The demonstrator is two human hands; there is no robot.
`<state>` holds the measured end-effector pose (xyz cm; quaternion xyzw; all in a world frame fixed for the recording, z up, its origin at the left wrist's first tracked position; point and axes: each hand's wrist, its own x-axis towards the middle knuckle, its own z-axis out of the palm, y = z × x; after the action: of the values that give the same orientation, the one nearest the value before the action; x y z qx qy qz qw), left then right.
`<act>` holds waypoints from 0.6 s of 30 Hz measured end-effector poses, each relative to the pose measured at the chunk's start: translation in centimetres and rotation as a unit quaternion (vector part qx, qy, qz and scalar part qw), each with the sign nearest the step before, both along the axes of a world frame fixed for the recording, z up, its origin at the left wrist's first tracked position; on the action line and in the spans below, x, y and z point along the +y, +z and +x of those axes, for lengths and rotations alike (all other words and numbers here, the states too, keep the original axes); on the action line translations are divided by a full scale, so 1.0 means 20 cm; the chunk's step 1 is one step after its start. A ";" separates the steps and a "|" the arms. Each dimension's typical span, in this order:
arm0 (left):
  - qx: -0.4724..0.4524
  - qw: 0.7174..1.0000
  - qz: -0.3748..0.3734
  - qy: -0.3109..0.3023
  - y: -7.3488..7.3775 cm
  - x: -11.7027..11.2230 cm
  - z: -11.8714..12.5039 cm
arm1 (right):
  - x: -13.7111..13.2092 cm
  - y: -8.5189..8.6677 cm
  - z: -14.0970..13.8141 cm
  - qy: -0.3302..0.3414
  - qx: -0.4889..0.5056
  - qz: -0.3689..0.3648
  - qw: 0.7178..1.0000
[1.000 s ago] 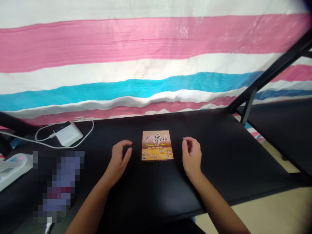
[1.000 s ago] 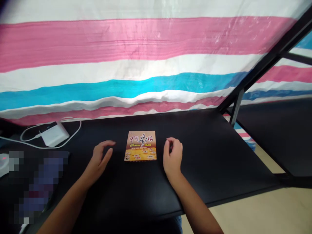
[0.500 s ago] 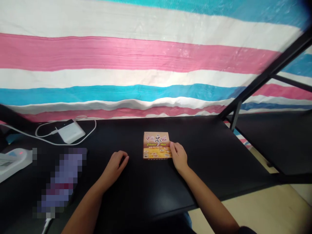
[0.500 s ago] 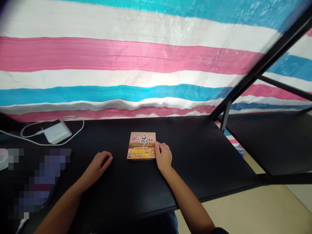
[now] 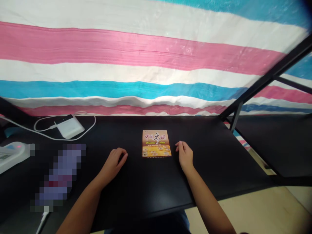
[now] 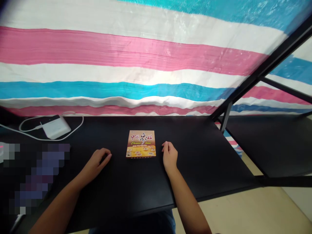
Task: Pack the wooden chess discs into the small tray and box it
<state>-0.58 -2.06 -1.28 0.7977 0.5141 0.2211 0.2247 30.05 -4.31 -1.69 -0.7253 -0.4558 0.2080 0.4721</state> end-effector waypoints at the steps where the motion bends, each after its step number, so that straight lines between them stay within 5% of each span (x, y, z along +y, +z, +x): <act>1: 0.001 1.000 0.000 0.001 0.00 0.00 0.00 | 0.00 0.00 0.00 0.001 -0.007 -0.005 1.000; 7: 0.006 1.000 -0.007 0.002 0.03 0.00 0.00 | -0.01 0.01 -0.02 -0.011 -0.055 -0.017 0.998; 11: 0.010 1.000 -0.007 -0.003 0.02 0.01 0.00 | -0.01 0.02 0.02 -0.094 -0.092 -0.034 0.991; 14: 0.012 1.000 -0.007 -0.008 0.01 0.01 0.00 | -0.01 0.02 0.07 -0.147 -0.122 -0.066 0.979; 18: 0.017 1.000 -0.011 -0.010 0.00 0.01 0.00 | 0.00 0.02 0.09 -0.138 -0.153 -0.132 0.970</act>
<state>-0.67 -1.79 -1.27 0.8036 0.5126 0.1996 0.2273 31.79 -4.26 -1.19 -0.8602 -0.3867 0.0853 0.3213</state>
